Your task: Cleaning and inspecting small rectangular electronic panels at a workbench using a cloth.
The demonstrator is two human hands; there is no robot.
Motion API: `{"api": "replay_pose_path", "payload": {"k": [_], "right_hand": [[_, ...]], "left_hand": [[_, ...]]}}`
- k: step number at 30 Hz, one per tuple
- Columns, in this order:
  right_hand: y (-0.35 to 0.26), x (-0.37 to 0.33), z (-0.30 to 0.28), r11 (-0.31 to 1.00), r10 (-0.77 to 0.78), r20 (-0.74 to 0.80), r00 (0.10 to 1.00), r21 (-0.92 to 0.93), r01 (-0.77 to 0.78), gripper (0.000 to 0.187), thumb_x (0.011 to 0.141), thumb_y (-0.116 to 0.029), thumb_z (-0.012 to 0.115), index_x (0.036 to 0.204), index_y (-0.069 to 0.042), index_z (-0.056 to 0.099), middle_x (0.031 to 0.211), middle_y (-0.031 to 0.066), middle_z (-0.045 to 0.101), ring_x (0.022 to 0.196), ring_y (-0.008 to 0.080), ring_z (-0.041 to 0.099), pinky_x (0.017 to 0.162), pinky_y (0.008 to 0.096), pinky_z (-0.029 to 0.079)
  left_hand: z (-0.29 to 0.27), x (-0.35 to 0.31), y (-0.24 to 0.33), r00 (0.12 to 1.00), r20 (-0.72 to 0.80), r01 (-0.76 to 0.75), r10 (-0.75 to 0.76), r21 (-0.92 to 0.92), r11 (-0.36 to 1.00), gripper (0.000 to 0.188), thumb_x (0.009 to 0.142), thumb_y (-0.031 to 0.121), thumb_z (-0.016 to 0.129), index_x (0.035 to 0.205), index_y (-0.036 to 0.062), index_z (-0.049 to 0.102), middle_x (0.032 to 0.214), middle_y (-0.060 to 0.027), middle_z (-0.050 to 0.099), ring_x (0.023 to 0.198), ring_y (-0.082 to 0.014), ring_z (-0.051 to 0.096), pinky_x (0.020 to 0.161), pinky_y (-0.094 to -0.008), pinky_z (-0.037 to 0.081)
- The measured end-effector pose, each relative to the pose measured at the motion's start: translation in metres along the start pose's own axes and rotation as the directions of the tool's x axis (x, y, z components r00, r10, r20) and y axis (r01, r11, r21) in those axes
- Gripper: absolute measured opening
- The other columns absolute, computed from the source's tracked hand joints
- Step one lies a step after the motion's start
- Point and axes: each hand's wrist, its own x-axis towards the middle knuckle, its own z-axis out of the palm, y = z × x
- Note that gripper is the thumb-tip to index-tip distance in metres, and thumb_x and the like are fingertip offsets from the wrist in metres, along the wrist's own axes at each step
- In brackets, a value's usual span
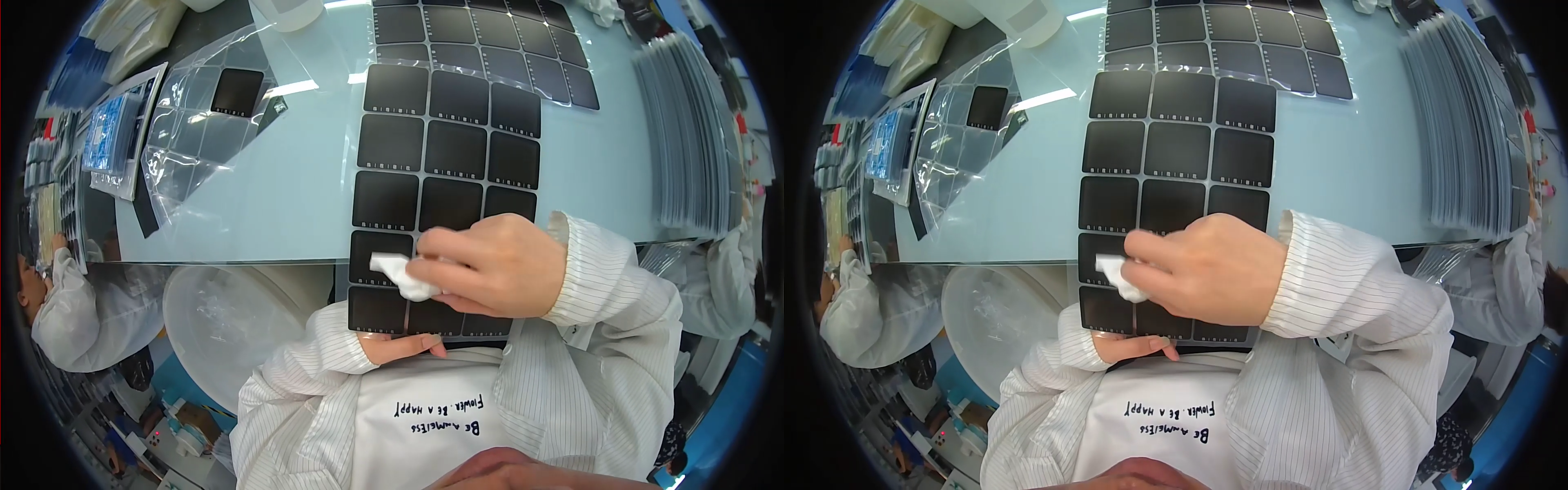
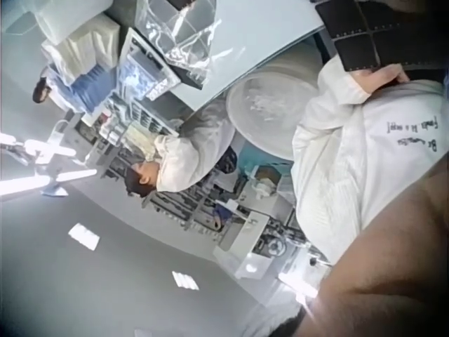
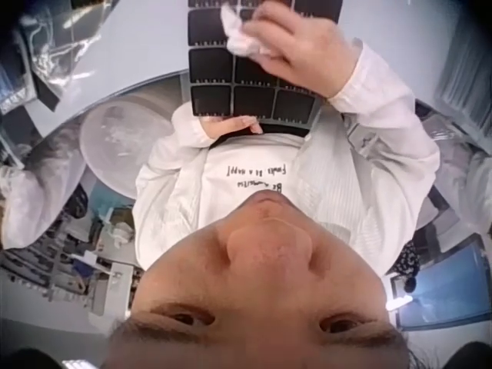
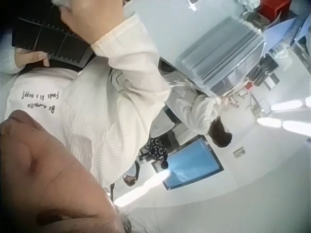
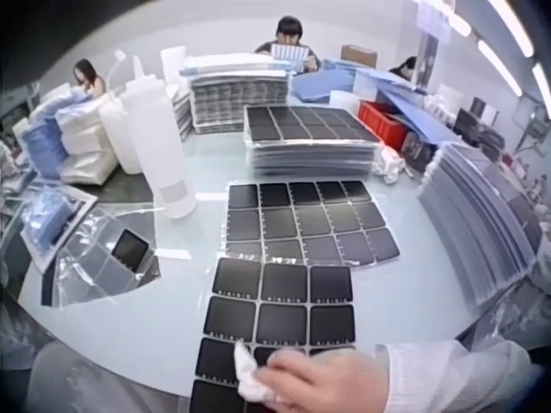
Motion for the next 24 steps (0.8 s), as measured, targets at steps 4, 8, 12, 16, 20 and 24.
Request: {"api": "replay_pose_path", "payload": {"k": [4, 8, 12, 16, 20, 24], "right_hand": [[0.062, 0.011, -0.020, 0.990, 0.134, -0.333, 0.933, 0.006, -0.140, 0.028, 0.073, -0.010, 0.066, 0.099, -0.001, 0.059, 0.087, 0.0081, 0.056, 0.054, 0.0180, 0.055, 0.048, 0.0263, 0.045], [0.068, 0.018, -0.022, 0.920, 0.280, -0.542, 0.792, -0.084, -0.383, 0.025, 0.074, -0.009, 0.067, 0.097, 0.001, 0.060, 0.082, 0.0088, 0.056, 0.056, 0.0157, 0.054, 0.047, 0.0244, 0.043], [0.010, 0.035, -0.003, 0.999, 0.022, -0.025, 0.999, -0.036, -0.023, 0.030, 0.072, -0.015, 0.068, 0.099, -0.005, 0.058, 0.084, 0.0062, 0.056, 0.059, 0.0206, 0.059, 0.043, 0.0299, 0.048], [0.070, 0.053, -0.015, 0.993, 0.088, -0.346, 0.934, -0.043, -0.109, 0.032, 0.070, -0.018, 0.071, 0.097, -0.003, 0.059, 0.083, 0.0082, 0.058, 0.062, 0.0233, 0.060, 0.053, 0.0294, 0.049], [0.085, 0.059, -0.022, 0.922, 0.293, -0.536, 0.792, -0.060, -0.382, 0.031, 0.072, -0.013, 0.069, 0.097, 0.000, 0.059, 0.085, 0.0111, 0.056, 0.064, 0.0230, 0.058, 0.056, 0.0286, 0.048], [0.053, 0.074, -0.007, 0.999, 0.045, -0.218, 0.975, -0.011, -0.048, 0.030, 0.068, -0.015, 0.071, 0.094, -0.006, 0.061, 0.087, 0.0084, 0.057, 0.068, 0.0256, 0.060, 0.057, 0.0315, 0.050]], "left_hand": [[-0.001, 0.002, -0.003, 0.998, -0.009, -0.055, 0.056, 0.068, 0.996, 0.020, 0.088, 0.025, 0.055, 0.087, 0.0110, 0.070, 0.082, -0.0014, 0.064, 0.076, -0.0129, 0.059, 0.072, -0.0258, 0.048], [-0.006, 0.005, 0.004, 0.998, 0.024, -0.068, 0.066, 0.144, 0.987, 0.020, 0.088, 0.023, 0.054, 0.086, 0.0106, 0.070, 0.082, -0.0015, 0.065, 0.076, -0.0129, 0.059, 0.072, -0.0260, 0.048], [-0.002, 0.006, -0.007, 0.994, 0.031, -0.111, 0.108, 0.118, 0.987, 0.019, 0.088, 0.022, 0.054, 0.086, 0.0109, 0.070, 0.082, -0.0015, 0.066, 0.074, -0.0124, 0.059, 0.068, -0.0263, 0.049], [0.000, 0.004, -0.006, 0.996, 0.017, -0.085, 0.083, 0.119, 0.989, 0.019, 0.087, 0.022, 0.055, 0.083, 0.0126, 0.071, 0.079, -0.0015, 0.065, 0.068, -0.0118, 0.059, 0.062, -0.0261, 0.048], [0.001, 0.008, -0.019, 0.989, 0.019, -0.147, 0.146, 0.044, 0.988, 0.019, 0.088, 0.022, 0.055, 0.083, 0.0131, 0.071, 0.078, -0.0014, 0.065, 0.067, -0.0121, 0.059, 0.061, -0.0260, 0.048], [0.000, 0.003, -0.014, 0.989, -0.005, -0.148, 0.148, 0.068, 0.987, 0.018, 0.087, 0.023, 0.056, 0.082, 0.0136, 0.071, 0.077, -0.0013, 0.064, 0.068, -0.0128, 0.059, 0.061, -0.0263, 0.048]]}}
